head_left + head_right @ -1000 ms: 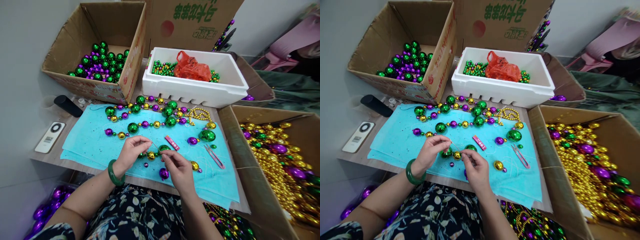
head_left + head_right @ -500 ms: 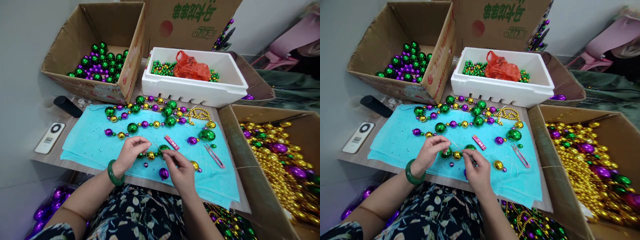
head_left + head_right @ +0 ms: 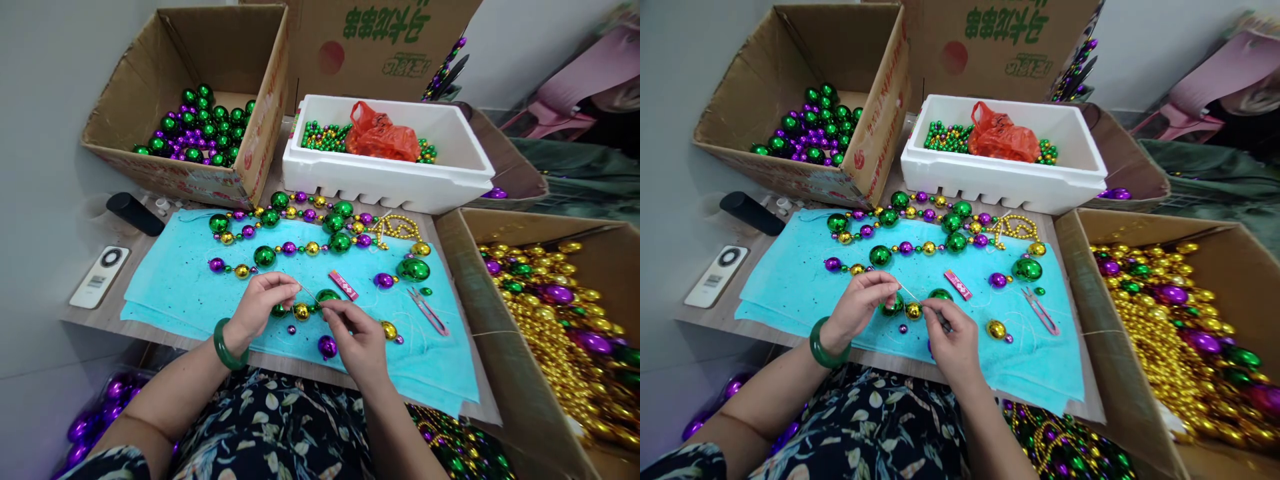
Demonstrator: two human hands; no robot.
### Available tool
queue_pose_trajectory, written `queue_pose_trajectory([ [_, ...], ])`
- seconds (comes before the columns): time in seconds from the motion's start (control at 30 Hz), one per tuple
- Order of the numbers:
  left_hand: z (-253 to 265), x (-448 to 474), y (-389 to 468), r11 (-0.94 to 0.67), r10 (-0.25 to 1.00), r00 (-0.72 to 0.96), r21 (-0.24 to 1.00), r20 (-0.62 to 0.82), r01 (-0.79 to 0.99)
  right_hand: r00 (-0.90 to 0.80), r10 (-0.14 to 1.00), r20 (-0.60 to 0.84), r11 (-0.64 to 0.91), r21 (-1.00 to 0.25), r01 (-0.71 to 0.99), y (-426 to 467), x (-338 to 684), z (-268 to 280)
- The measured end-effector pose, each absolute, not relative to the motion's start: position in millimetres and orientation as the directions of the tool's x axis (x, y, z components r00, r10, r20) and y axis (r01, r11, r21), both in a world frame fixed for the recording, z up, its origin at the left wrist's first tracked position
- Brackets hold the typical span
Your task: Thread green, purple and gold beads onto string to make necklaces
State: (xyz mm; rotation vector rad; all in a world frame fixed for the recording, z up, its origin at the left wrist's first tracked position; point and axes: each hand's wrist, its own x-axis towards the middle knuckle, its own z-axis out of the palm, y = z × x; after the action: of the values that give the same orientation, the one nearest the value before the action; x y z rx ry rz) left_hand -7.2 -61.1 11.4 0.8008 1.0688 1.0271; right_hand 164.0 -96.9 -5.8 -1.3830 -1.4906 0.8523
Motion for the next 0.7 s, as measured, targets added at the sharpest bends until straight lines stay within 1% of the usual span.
queue_pose_trajectory([
  [0.23,14.5,-6.0,-60.3,0.284,0.958,0.086,0.939,-0.272,-0.196,0.012,0.971,0.239,0.212,-0.881,0.423,-96.9,164.5,-1.3],
  [0.37,15.3,-6.0,-60.3,0.270,0.962,0.076,0.951,-0.261,-0.153,-0.005,0.969,0.246,0.221,-0.860,0.460,-97.1,165.6,0.4],
  [0.7,13.5,-5.9,-60.2,0.300,0.953,0.097,0.932,-0.286,-0.204,0.023,0.970,0.243,0.210,-0.880,0.427,-96.9,168.2,-3.0],
])
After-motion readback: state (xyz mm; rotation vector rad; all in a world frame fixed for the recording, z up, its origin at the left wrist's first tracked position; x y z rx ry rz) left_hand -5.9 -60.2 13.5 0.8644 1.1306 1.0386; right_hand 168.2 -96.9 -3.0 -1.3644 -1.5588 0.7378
